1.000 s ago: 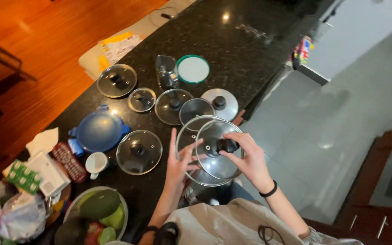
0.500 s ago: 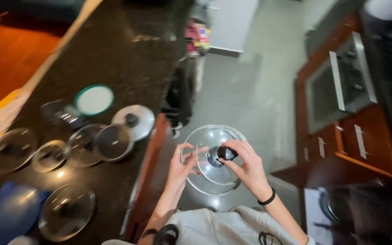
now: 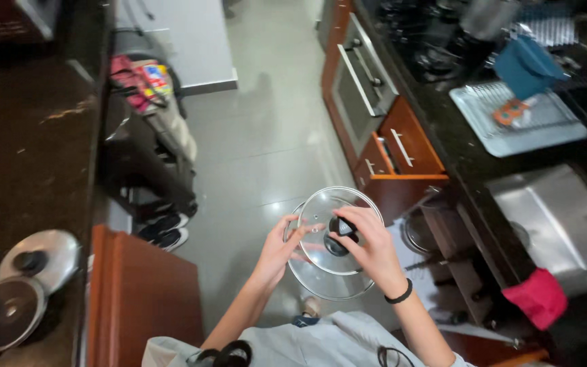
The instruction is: The person organizes various kitchen items by placing a bowl and a rolling pin into a lower cabinet, and then moving several pot lids between a counter and a cabinet under the sink.
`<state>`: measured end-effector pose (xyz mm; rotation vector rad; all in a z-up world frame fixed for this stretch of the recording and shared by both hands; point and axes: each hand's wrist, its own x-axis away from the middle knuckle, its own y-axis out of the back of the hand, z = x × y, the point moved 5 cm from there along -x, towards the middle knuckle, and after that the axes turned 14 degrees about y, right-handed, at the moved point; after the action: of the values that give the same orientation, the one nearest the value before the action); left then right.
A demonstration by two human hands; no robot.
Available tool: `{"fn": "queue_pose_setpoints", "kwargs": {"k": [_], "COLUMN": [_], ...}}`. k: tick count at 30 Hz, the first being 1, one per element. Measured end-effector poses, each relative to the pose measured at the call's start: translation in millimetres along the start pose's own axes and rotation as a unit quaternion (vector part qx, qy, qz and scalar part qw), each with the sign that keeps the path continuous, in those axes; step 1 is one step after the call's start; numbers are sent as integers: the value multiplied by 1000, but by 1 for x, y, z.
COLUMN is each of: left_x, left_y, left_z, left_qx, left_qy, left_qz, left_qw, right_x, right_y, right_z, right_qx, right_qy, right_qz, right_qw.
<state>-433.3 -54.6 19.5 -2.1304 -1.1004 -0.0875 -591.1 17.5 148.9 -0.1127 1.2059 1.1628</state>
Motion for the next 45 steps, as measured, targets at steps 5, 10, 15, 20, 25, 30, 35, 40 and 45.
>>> {"fn": "queue_pose_setpoints", "kwargs": {"k": [5,10,15,20,25,30,35,40,45], "left_x": [-53,-89,-154,-200,-263,-346,-429,-508,-564], "left_y": [-84,-165,-211,-272,-309,-306,-303,-266,-235], "left_z": [29,49,97,126,169,204,213,264,318], "left_qx": [-21,-44,-95,-145,-163,-241,-269,-231,-217], "left_qy": [36,83,140,204,279,279,310,352,365], "left_qz": [45,87,130,139,201,201,227,218,240], "left_qw": [998,992,977,958,925,908,883,880,873], "right_x": [36,77,121,153,194,196,214,260,348], "right_y": [80,147,199,242,274,290,282,270,248], "right_z": [-39,-72,-110,-130,-175,-231,-317,-387,-430], "right_qx": [47,96,139,233,215,292,313,319,297], "right_qy": [-27,-90,-156,-220,-382,-385,-457,-483,-571], "right_qz": [-23,-50,-113,-149,-126,-127,-125,-130,-152], "right_qw": [998,990,971,936,890,866,823,805,750]}}
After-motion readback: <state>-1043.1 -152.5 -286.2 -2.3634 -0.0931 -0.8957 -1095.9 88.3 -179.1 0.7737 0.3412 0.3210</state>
